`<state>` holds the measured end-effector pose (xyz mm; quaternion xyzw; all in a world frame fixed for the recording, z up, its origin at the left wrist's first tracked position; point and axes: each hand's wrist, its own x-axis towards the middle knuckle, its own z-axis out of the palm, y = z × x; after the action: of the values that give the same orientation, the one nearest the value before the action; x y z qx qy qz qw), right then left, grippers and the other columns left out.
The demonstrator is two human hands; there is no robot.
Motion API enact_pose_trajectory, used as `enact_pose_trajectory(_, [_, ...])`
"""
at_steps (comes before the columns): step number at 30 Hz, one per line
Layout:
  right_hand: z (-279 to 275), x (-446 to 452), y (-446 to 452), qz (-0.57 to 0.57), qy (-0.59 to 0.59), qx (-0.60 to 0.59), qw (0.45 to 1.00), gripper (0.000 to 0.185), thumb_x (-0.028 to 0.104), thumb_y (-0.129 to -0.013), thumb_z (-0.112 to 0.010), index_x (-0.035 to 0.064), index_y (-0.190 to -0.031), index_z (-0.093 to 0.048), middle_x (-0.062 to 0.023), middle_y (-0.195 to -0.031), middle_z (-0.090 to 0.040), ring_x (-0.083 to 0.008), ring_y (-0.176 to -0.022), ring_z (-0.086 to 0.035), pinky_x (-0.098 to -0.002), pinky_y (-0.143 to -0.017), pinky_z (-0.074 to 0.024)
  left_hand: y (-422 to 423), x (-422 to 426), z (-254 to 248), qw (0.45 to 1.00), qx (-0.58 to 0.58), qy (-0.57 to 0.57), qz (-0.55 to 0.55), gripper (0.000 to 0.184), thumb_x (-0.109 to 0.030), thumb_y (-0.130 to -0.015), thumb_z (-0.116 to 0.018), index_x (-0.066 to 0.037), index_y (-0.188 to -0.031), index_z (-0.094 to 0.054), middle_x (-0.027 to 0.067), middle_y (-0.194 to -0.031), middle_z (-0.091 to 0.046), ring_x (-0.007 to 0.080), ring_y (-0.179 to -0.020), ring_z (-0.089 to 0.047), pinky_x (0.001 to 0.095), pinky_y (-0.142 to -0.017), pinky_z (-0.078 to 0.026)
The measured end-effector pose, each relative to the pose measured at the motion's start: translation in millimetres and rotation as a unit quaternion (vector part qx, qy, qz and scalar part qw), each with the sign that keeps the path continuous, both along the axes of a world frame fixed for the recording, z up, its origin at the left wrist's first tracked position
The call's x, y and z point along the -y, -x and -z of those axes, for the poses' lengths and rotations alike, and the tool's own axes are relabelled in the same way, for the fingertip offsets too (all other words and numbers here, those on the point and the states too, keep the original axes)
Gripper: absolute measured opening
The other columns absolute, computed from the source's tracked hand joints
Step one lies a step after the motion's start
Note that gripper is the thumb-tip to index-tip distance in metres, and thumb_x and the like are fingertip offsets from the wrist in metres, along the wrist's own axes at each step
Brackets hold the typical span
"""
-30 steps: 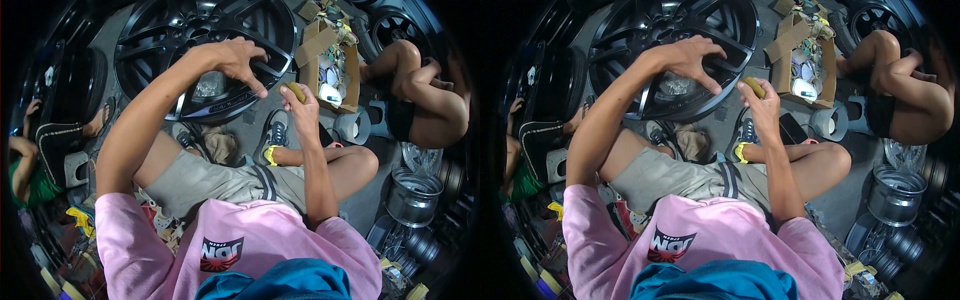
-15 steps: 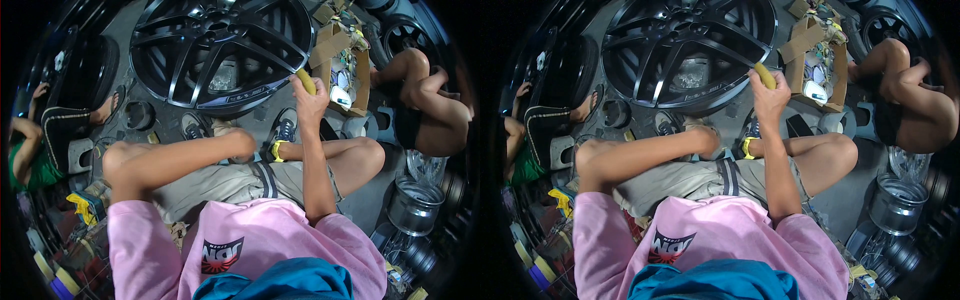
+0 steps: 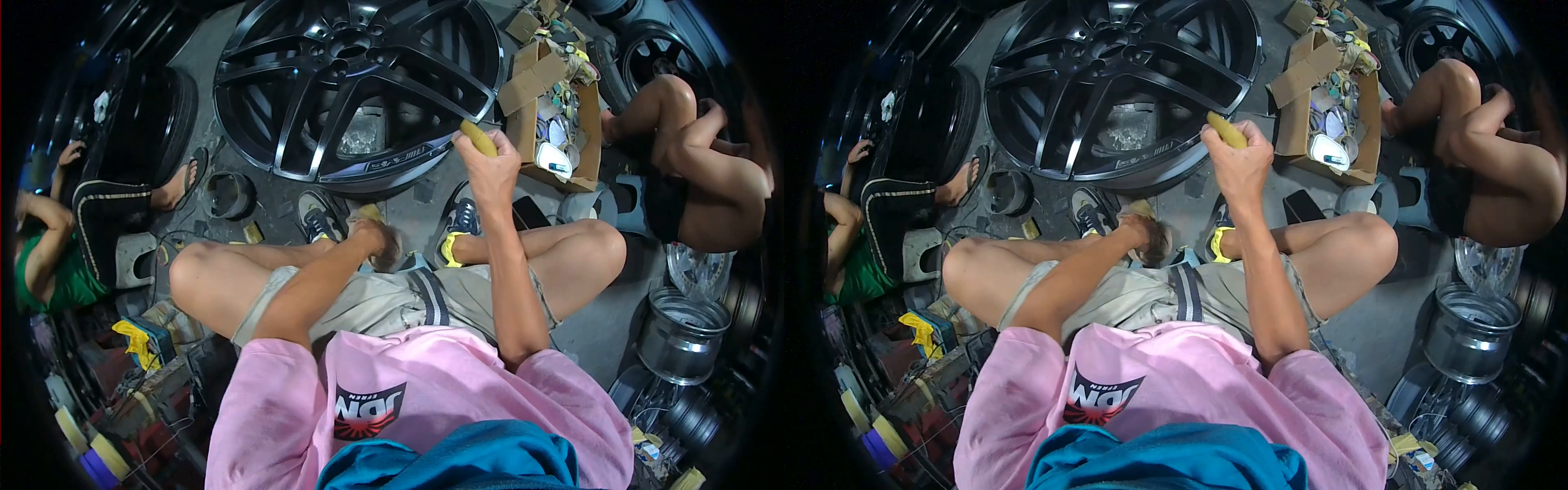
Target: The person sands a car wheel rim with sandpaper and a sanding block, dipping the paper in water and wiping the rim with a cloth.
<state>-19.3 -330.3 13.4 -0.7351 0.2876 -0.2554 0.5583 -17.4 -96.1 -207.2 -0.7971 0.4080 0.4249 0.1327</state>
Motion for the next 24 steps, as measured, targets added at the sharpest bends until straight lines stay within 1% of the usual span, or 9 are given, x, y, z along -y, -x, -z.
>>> enact_pose_trajectory(1, [1,1,-1,0.0,-0.004,0.007,1.0,0.031,0.023,-0.081,-0.087,-0.0018,-0.08,-0.067,0.0012,-0.069,-0.061,-0.0074,-0.068,-0.052,-0.029,-0.064,-0.0479,-1,7,-24,0.996,-0.067,-0.019,0.056,0.044,-0.03,-0.091,-0.072,-0.01,-0.129,-0.079,0.0166,-0.137,-0.075,0.0306,-0.128,-0.072,0.0485,-0.095,-0.061])
enact_pose_trajectory(2, [-6,1,-3,0.017,-0.014,0.011,1.0,0.032,0.023,-0.081,-0.087,-0.002,-0.08,-0.067,0.0015,-0.069,-0.06,-0.007,-0.067,-0.051,-0.0291,-0.063,-0.0476,-1,15,-29,0.995,-0.084,-0.018,0.049,0.046,-0.024,-0.083,-0.076,-0.008,-0.126,-0.08,0.0176,-0.126,-0.079,0.0342,-0.119,-0.075,0.0491,-0.093,-0.061])
enact_pose_trajectory(5, [-9,-8,0,0.014,-0.005,-0.002,1.0,0.032,0.023,-0.081,-0.086,-0.0018,-0.078,-0.065,0.0017,-0.068,-0.06,-0.0068,-0.066,-0.05,-0.0286,-0.061,-0.0465,-6,35,-104,0.995,-0.093,0.005,0.035,0.05,-0.023,-0.076,-0.081,-0.006,-0.123,-0.08,0.0185,-0.12,-0.08,0.0365,-0.114,-0.077,0.0468,-0.093,-0.062])
enact_pose_trajectory(7, [-3,-9,1,-0.003,0.012,0.019,1.0,0.033,0.023,-0.081,-0.086,-0.0017,-0.078,-0.065,0.0018,-0.067,-0.059,-0.0065,-0.065,-0.049,-0.0282,-0.06,-0.0458,-15,38,-142,0.994,-0.098,-0.002,0.042,0.053,-0.027,-0.081,-0.074,-0.005,-0.128,-0.075,0.0218,-0.118,-0.078,0.0379,-0.115,-0.074,0.0474,-0.097,-0.059])
enact_pose_trajectory(12, [-7,-8,0,0.022,0.002,0.021,1.0,0.032,0.024,-0.081,-0.086,-0.001,-0.078,-0.065,0.0007,-0.066,-0.059,-0.0071,-0.065,-0.05,-0.0287,-0.061,-0.0461,-37,14,-309,0.974,-0.13,0.184,-0.039,0.049,-0.02,-0.08,-0.076,-0.001,-0.126,-0.071,0.0241,-0.119,-0.075,0.0431,-0.11,-0.072,0.0503,-0.095,-0.058])
enact_pose_trajectory(15, [2,-9,4,0.008,0.026,0.012,1.0,0.032,0.023,-0.081,-0.086,-0.0019,-0.079,-0.067,-0.0011,-0.064,-0.06,-0.0074,-0.065,-0.052,-0.0299,-0.061,-0.0476,-57,-16,-376,0.936,-0.096,0.326,-0.094,0.042,-0.016,-0.079,-0.077,-0.001,-0.117,-0.068,0.0223,-0.111,-0.072,0.0418,-0.106,-0.069,0.0471,-0.09,-0.056])
enact_pose_trajectory(17, [1,-4,0,0.012,0.016,0.022,1.0,0.031,0.023,-0.081,-0.086,-0.0024,-0.079,-0.068,-0.0023,-0.064,-0.061,-0.0075,-0.064,-0.053,-0.0305,-0.061,-0.0484,-79,-32,-392,0.893,-0.043,0.435,-0.107,0.04,-0.01,-0.077,-0.075,0.0,-0.113,-0.064,0.0196,-0.102,-0.066,0.0386,-0.103,-0.067,0.0434,-0.087,-0.053])
enact_pose_trajectory(20, [4,-3,0,0.028,0.017,0.025,0.999,0.031,0.022,-0.081,-0.086,-0.0023,-0.08,-0.067,-0.0025,-0.065,-0.062,-0.0072,-0.065,-0.053,-0.0303,-0.061,-0.0482,-91,-34,-413,0.866,0.111,0.46,-0.162,0.04,-0.001,-0.077,-0.071,0.002,-0.115,-0.059,0.0155,-0.106,-0.056,0.0329,-0.1,-0.062,0.0384,-0.088,-0.052])
enact_pose_trajectory(24, [-1,-6,13,-0.039,-0.062,0.019,0.997,0.029,0.023,-0.084,-0.087,0.0003,-0.082,-0.069,0.0023,-0.071,-0.063,-0.0047,-0.068,-0.052,-0.0268,-0.061,-0.0456,-84,-26,-356,0.831,0.136,0.498,-0.208,0.049,-0.003,-0.081,-0.078,0.001,-0.123,-0.054,0.0202,-0.111,-0.057,0.0416,-0.104,-0.062,0.0467,-0.093,-0.051])
